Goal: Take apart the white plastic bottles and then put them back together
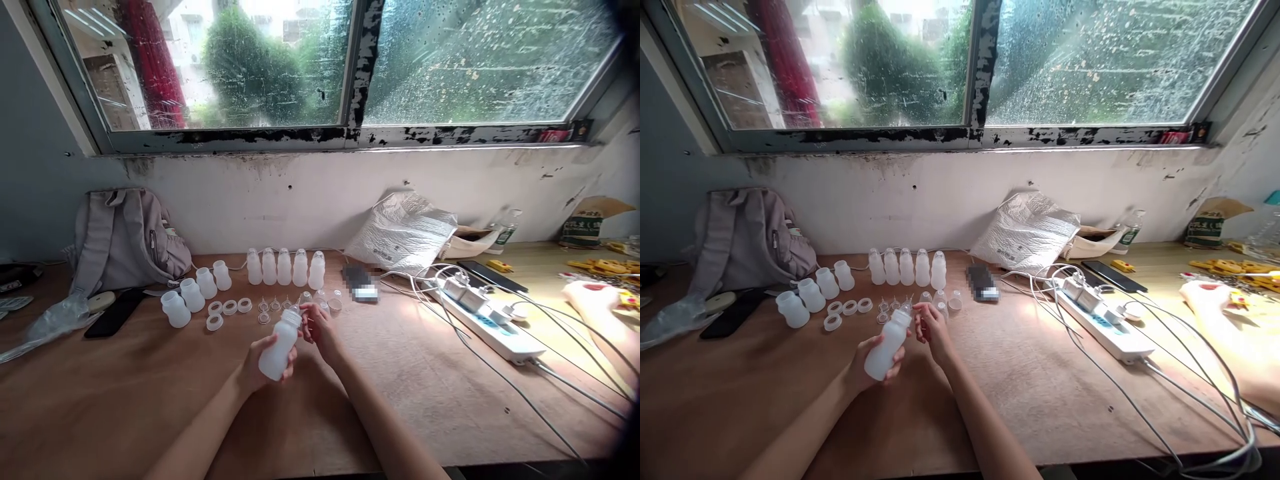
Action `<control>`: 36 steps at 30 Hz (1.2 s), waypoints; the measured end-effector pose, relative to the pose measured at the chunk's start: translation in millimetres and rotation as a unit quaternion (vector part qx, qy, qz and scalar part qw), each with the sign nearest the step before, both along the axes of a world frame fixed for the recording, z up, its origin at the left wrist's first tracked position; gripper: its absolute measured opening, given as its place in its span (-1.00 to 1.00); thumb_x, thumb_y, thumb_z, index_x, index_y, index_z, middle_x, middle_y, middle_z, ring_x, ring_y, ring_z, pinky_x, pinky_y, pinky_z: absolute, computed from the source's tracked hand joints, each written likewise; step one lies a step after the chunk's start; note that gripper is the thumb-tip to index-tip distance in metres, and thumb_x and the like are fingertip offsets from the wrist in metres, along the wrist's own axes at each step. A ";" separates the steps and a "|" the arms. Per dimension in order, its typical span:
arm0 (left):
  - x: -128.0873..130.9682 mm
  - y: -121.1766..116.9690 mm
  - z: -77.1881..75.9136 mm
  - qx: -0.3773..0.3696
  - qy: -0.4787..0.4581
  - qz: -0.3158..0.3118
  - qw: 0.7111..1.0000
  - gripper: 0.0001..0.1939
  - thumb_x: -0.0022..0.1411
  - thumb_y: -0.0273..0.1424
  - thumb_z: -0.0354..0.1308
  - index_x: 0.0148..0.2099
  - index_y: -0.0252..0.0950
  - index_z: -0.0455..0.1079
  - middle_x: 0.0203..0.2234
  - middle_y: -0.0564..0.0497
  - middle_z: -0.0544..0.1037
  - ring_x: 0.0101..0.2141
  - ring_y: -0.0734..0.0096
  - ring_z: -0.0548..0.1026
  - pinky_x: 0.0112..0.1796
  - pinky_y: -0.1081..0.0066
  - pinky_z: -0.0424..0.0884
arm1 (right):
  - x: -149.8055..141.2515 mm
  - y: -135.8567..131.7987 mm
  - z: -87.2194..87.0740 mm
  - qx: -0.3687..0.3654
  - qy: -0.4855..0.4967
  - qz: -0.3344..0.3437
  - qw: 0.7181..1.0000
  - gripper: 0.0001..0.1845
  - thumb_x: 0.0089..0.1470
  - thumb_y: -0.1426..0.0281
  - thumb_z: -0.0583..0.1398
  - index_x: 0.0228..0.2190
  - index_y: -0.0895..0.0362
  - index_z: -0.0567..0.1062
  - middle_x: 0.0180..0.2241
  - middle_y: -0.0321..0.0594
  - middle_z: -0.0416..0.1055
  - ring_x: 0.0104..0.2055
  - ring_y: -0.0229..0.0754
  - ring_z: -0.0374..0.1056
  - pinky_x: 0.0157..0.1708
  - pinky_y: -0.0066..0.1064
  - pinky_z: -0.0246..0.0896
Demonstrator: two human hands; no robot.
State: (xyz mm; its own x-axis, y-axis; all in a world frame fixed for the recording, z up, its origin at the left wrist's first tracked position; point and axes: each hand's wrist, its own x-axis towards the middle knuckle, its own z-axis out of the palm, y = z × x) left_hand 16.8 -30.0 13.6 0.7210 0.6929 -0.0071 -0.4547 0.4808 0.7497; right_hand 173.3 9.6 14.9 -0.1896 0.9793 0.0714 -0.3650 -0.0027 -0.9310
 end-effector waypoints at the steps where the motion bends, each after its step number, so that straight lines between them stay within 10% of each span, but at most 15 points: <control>1: 2.4 1.5 -1.3 -0.010 0.020 0.001 1.000 -0.45 0.07 -0.07 -0.10 -0.01 -0.34 0.13 -0.54 0.04 0.29 -0.67 0.53 0.33 -0.69 0.52 0.20 | 0.8 0.2 0.3 0.000 0.008 -0.016 1.000 -0.58 -0.12 0.02 0.09 -0.38 0.11 0.31 -0.61 -0.41 0.15 -0.73 -0.45 0.01 -0.77 -0.56 -0.18; 10: 9.0 4.9 -7.1 -0.011 0.080 0.009 0.997 -0.45 0.14 -0.06 -0.21 -0.01 -0.38 0.18 -0.48 -0.06 0.39 -0.62 0.39 0.41 -0.65 0.44 0.26 | 9.1 3.1 -1.9 -0.016 0.020 0.005 1.000 -0.70 -0.16 0.18 0.21 -0.59 0.16 0.32 -0.67 -0.39 0.20 -0.69 -0.40 0.09 -0.69 -0.51 -0.06; 21: 4.9 7.2 -1.0 -0.004 0.132 0.149 0.980 -0.55 0.06 -0.15 -0.02 -0.09 -0.37 0.26 -0.43 -0.08 0.41 -0.46 0.39 0.40 -0.46 0.42 0.30 | 17.8 8.9 -0.1 -0.004 0.060 -0.005 0.998 -0.71 -0.21 0.26 0.24 -0.36 0.12 0.48 -0.53 -0.30 0.26 -0.53 -0.34 0.15 -0.56 -0.47 0.06; 27: 6.7 13.4 -2.3 0.182 0.222 0.366 0.885 -0.55 0.01 -0.22 0.10 -0.06 -0.32 0.20 -0.24 -0.07 0.40 -0.23 0.33 0.38 -0.27 0.44 0.30 | 19.5 10.5 -1.7 -0.010 0.066 -0.033 0.997 -0.71 -0.21 0.27 0.24 -0.37 0.14 0.49 -0.59 -0.32 0.24 -0.56 -0.35 0.14 -0.57 -0.47 0.05; 36: 5.2 20.5 -17.9 0.346 0.325 0.408 0.780 -0.35 0.04 -0.32 0.10 0.13 -0.20 -0.11 -0.09 -0.11 0.27 -0.14 0.33 0.35 -0.14 0.32 0.29 | 16.0 7.1 -0.5 -0.016 0.020 -0.024 0.999 -0.70 -0.22 0.24 0.24 -0.39 0.14 0.48 -0.64 -0.35 0.24 -0.61 -0.37 0.14 -0.62 -0.49 0.04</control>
